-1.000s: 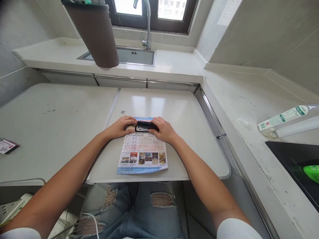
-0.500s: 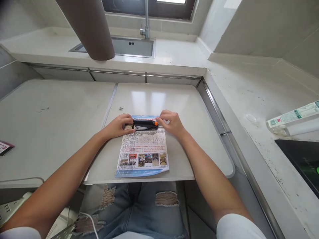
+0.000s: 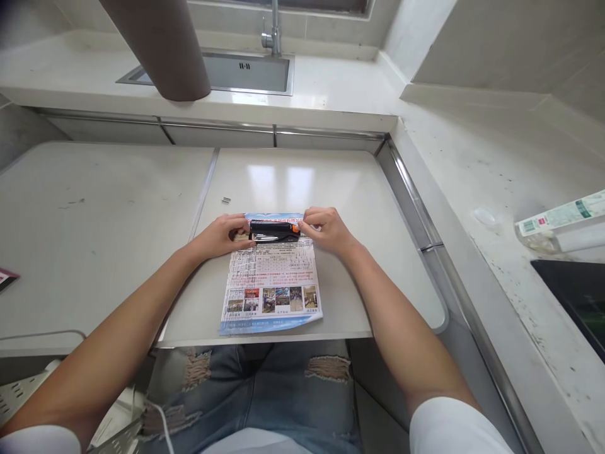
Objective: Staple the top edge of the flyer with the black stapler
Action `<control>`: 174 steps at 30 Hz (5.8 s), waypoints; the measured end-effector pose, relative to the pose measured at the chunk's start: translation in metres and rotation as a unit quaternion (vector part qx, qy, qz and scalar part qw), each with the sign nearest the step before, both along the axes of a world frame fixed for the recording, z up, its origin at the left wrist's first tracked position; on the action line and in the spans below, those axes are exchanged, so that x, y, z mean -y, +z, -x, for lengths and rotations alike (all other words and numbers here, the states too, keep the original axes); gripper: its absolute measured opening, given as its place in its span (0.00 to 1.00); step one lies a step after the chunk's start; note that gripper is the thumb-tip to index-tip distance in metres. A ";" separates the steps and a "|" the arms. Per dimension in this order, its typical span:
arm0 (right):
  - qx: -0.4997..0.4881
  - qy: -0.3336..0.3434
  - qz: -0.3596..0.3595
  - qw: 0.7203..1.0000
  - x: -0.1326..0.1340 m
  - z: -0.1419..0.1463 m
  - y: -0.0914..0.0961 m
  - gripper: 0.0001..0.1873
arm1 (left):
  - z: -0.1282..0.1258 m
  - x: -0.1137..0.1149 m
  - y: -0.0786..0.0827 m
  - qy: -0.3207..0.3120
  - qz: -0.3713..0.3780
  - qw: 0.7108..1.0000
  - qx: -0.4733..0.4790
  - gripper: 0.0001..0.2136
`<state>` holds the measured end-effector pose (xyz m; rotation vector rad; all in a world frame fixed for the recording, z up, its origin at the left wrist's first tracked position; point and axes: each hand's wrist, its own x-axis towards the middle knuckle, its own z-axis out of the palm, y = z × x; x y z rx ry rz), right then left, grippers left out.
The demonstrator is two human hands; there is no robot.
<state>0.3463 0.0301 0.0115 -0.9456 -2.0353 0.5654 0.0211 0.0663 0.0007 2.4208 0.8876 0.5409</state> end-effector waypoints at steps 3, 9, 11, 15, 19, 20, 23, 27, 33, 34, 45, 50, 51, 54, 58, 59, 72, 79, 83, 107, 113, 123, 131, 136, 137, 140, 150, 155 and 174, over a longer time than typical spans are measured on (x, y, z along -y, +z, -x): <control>0.000 -0.003 0.016 1.000 -0.002 0.001 -0.002 0.27 | 0.001 0.001 0.001 0.017 -0.003 1.000 0.003 0.13; 0.011 -0.015 0.013 1.000 -0.005 0.002 -0.003 0.28 | 0.002 0.000 -0.002 0.032 0.002 0.999 0.009 0.16; 0.010 -0.035 -0.007 0.999 -0.006 0.005 -0.005 0.24 | 0.002 -0.001 -0.003 0.028 -0.002 1.000 0.006 0.16; 0.049 -0.013 -0.020 0.998 -0.009 0.016 -0.013 0.18 | 0.002 -0.001 -0.004 0.010 -0.011 1.000 0.000 0.15; 0.104 -0.003 -0.033 0.994 -0.009 0.025 -0.022 0.18 | 0.002 0.002 -0.002 0.019 -0.019 1.000 0.011 0.14; 0.104 -0.006 -0.037 0.994 -0.008 0.027 -0.023 0.15 | 0.001 0.003 -0.001 0.025 -0.022 0.999 0.018 0.13; 0.072 -0.014 -0.051 0.996 -0.004 0.029 -0.019 0.12 | -0.001 0.007 0.003 0.059 -0.029 0.996 0.062 0.13; 0.018 -0.023 -0.048 0.998 0.002 0.029 -0.013 0.12 | -0.009 0.011 0.008 0.144 0.025 0.974 0.173 0.14; 0.034 -0.043 -0.141 0.989 0.004 0.026 -0.012 0.16 | -0.011 0.007 0.005 0.123 0.365 0.855 0.348 0.20; 0.053 -0.040 -0.153 0.986 0.004 0.026 -0.012 0.18 | -0.010 0.006 0.004 0.110 0.411 0.836 0.347 0.19; 0.154 0.032 -0.184 0.970 0.010 0.028 -0.011 0.22 | -0.001 0.001 0.001 0.098 0.505 0.766 0.386 0.12; 0.166 0.007 -0.182 0.969 0.010 0.027 -0.011 0.20 | 0.000 0.000 0.000 0.095 0.498 0.772 0.384 0.12; 0.165 -0.003 -0.182 0.969 0.010 0.027 -0.010 0.19 | 0.000 0.000 0.001 0.096 0.496 0.773 0.383 0.13; 0.144 -0.056 -0.184 0.971 0.008 0.026 -0.010 0.18 | 0.000 0.000 0.002 0.099 0.497 0.771 0.385 0.13; 0.108 -0.138 -0.177 0.969 0.005 0.022 -0.012 0.16 | -0.001 0.001 0.002 0.118 0.514 0.751 0.398 0.12; 0.105 -0.146 -0.170 0.969 0.004 0.021 -0.013 0.16 | -0.001 0.001 0.002 0.126 0.519 0.746 0.398 0.12; 0.006 -0.215 -0.055 0.975 0.005 0.023 -0.005 0.10 | 0.005 0.008 0.009 0.026 0.499 0.784 0.368 0.16; 0.063 -0.108 0.041 0.991 0.004 0.030 -0.013 0.12 | 0.001 0.010 0.017 0.027 0.461 0.766 0.447 0.15; 0.074 -0.069 0.056 0.993 0.007 0.033 -0.014 0.14 | -0.002 0.012 0.020 0.026 0.432 0.783 0.446 0.17; 0.262 0.072 -0.298 0.915 0.039 0.058 -0.009 0.16 | -0.017 0.035 0.018 -0.091 0.394 0.869 0.286 0.24; 0.238 0.021 -0.355 0.904 0.040 0.061 -0.006 0.17 | -0.015 0.034 0.016 -0.116 0.397 0.855 0.314 0.21; 0.136 -0.266 -0.227 0.927 0.017 0.034 -0.009 0.12 | -0.003 0.015 0.012 0.188 0.088 0.915 0.346 0.18; 0.086 -0.419 0.031 0.903 -0.032 -0.041 -0.024 0.14 | 0.017 -0.019 -0.014 0.333 -0.110 0.936 0.001 0.19; 0.119 -0.405 0.050 0.905 -0.038 -0.044 -0.042 0.11 | 0.018 -0.018 -0.016 0.315 -0.109 0.943 -0.025 0.13; 0.122 -0.404 0.052 0.905 -0.039 -0.043 -0.043 0.10 | 0.018 -0.018 -0.015 0.315 -0.112 0.942 -0.022 0.12; 0.124 -0.410 0.066 0.901 -0.040 -0.043 -0.042 0.12 | 0.018 -0.016 -0.010 0.322 -0.112 0.940 -0.018 0.08; 0.019 -0.238 -0.035 0.971 -0.020 -0.007 -0.013 0.16 | -0.004 0.004 0.005 0.220 -0.085 0.966 0.108 0.11; 0.036 0.029 -0.015 0.999 -0.002 0.020 -0.008 0.23 | -0.005 0.008 0.006 0.202 -0.076 0.968 0.124 0.12; 0.110 0.039 -0.003 0.993 -0.001 0.032 -0.025 0.19 | -0.004 0.007 -0.002 0.047 -0.055 0.992 0.106 0.11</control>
